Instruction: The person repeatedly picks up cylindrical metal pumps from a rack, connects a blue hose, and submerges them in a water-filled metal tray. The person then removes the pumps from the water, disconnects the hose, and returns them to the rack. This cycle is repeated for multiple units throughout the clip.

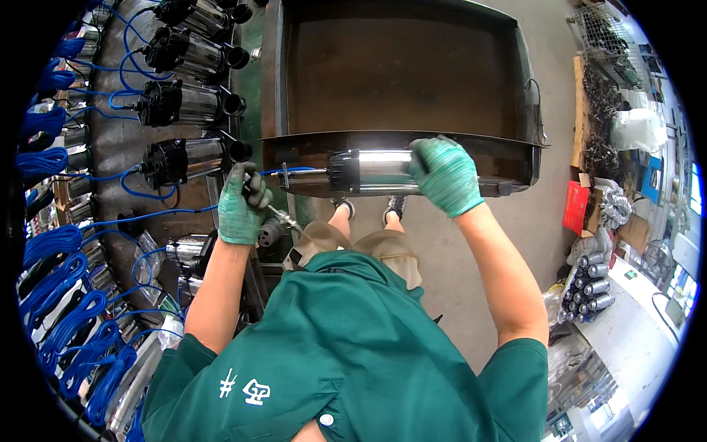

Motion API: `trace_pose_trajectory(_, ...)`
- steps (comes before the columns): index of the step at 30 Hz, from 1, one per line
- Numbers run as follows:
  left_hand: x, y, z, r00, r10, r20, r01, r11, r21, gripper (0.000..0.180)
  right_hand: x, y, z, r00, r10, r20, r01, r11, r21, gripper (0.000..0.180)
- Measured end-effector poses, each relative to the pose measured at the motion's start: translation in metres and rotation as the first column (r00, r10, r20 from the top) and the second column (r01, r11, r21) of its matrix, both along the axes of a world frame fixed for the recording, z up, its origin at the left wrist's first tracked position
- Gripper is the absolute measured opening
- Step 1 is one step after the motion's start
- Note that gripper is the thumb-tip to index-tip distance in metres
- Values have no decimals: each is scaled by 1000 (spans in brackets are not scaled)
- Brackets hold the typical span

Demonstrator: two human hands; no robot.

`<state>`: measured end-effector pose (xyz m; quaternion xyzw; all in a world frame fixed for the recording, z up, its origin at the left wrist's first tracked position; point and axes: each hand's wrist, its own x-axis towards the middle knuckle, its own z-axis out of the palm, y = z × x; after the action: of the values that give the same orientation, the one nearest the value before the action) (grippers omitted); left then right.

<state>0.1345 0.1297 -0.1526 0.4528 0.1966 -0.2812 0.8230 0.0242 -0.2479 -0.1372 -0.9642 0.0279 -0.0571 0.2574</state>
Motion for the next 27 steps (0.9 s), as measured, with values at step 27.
trace_pose_trajectory(27,69,1,-51,124,-991,-40,714,61,698,44,-15,-4,37,945,-262,-196,221,953,-209,24)
